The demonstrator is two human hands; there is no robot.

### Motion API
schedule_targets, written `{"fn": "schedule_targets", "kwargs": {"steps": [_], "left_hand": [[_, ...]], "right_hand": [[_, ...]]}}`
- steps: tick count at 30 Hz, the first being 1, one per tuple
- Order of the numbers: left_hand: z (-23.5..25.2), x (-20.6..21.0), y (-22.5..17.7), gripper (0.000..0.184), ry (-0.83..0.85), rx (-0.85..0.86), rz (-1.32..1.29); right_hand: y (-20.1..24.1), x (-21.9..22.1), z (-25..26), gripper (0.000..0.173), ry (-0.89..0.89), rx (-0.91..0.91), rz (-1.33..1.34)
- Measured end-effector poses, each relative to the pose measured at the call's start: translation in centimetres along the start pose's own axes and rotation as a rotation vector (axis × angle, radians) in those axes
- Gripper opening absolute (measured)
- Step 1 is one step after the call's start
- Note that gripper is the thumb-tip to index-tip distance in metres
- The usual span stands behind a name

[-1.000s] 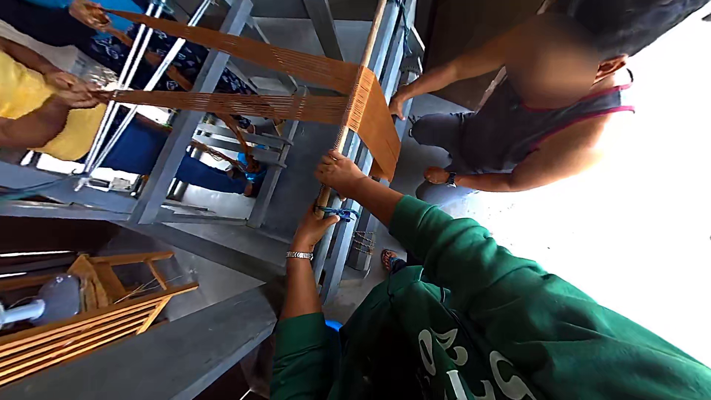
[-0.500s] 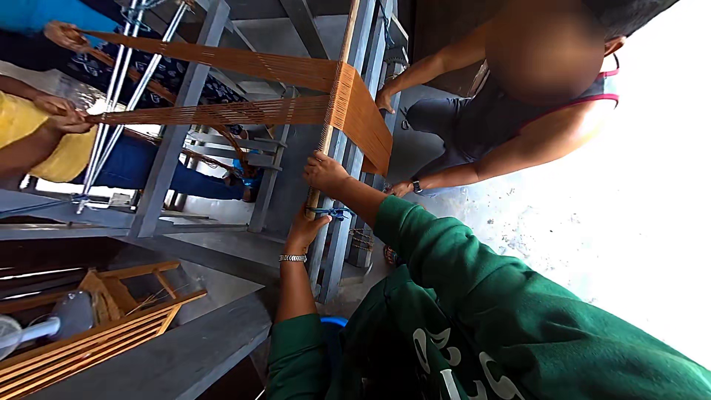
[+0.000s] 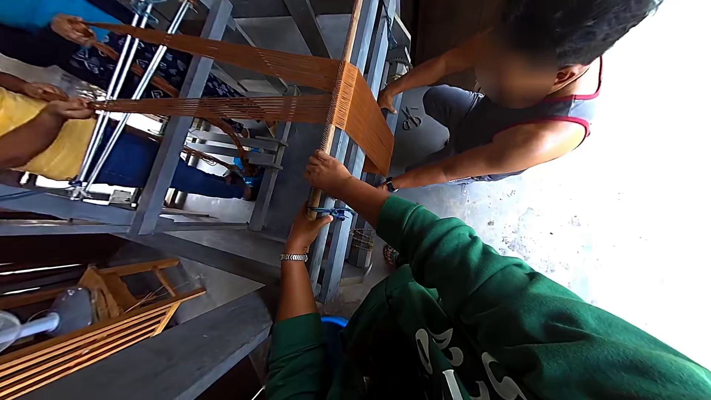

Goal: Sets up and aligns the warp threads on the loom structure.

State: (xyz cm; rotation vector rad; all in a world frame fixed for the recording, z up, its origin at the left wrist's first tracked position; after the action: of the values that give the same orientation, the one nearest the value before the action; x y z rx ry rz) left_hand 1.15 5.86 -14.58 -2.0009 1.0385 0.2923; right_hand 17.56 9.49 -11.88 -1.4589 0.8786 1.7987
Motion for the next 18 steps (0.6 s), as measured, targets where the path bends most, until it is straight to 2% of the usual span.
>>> {"fn": "schedule_targets", "kwargs": {"steps": [18], "left_hand": [[-0.39, 0.06, -0.16, 0.074, -0.015, -0.034, 0.002]], "right_hand": [[-0.14, 0.12, -0.15, 0.027, 0.001, -0.031, -0.006]]}}
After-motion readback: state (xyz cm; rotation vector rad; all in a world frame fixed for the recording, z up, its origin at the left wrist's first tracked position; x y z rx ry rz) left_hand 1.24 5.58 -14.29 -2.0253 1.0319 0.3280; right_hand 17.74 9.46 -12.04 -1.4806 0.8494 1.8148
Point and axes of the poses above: each hand's wrist, its own z-axis towards the middle knuckle, its own x-axis out of the palm, y = z × x, the point moved 3 cm from there along z, towards the middle knuckle, and after that the axes turned 13 degrees about -x, right-handed, at the moved point
